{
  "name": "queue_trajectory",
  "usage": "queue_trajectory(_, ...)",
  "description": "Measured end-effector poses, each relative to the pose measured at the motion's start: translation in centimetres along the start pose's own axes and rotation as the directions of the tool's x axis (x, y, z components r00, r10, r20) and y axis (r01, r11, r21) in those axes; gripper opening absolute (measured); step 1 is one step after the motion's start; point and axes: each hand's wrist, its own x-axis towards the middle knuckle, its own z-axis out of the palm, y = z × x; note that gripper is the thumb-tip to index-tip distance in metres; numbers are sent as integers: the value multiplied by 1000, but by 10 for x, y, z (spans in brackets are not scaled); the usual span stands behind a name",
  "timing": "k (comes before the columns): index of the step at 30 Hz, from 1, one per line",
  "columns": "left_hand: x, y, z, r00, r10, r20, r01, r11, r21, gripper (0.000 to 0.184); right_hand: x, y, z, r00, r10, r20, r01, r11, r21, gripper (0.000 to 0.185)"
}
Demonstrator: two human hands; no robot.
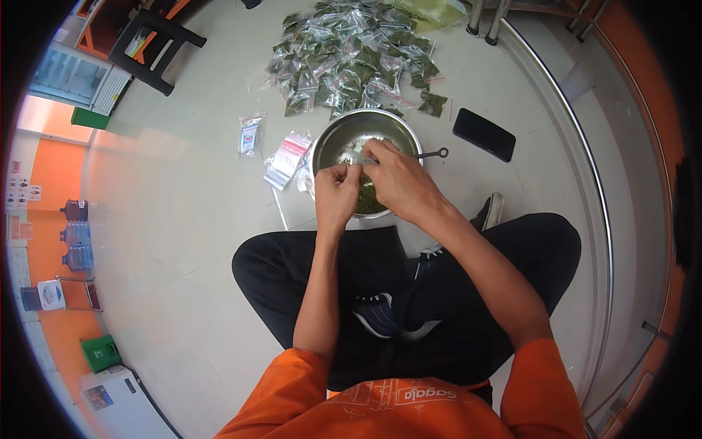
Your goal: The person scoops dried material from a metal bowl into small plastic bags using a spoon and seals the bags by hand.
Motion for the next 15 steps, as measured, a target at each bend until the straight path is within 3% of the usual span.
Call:
queue_trajectory(1,0,1,-1,999,-13,31,11,998,58,41,-1,3,2,1000,-4,-5,4,1000,1,14)
queue_trajectory(3,0,0,-1,998,-24,50,19,996,93,41,-2,9,5,982,135,131,-141,989,36,18)
queue_trajectory(7,5,-8,-6,993,-71,97,61,993,102,37,-3,10,11,996,68,60,-73,992,100,11)
queue_trajectory(9,5,-7,-9,988,-86,127,72,992,106,33,-2,10,15,985,164,49,-168,980,106,12)
queue_trajectory(12,-2,3,-11,965,-110,237,74,985,156,31,2,20,13,981,193,-13,-189,971,149,14)
queue_trajectory(14,-5,7,-9,922,105,373,-145,986,83,26,0,24,15,978,193,-76,-175,964,199,14)
queue_trajectory(15,-3,14,-18,894,75,441,-155,977,148,13,1,23,12,971,196,-136,-159,956,247,15)
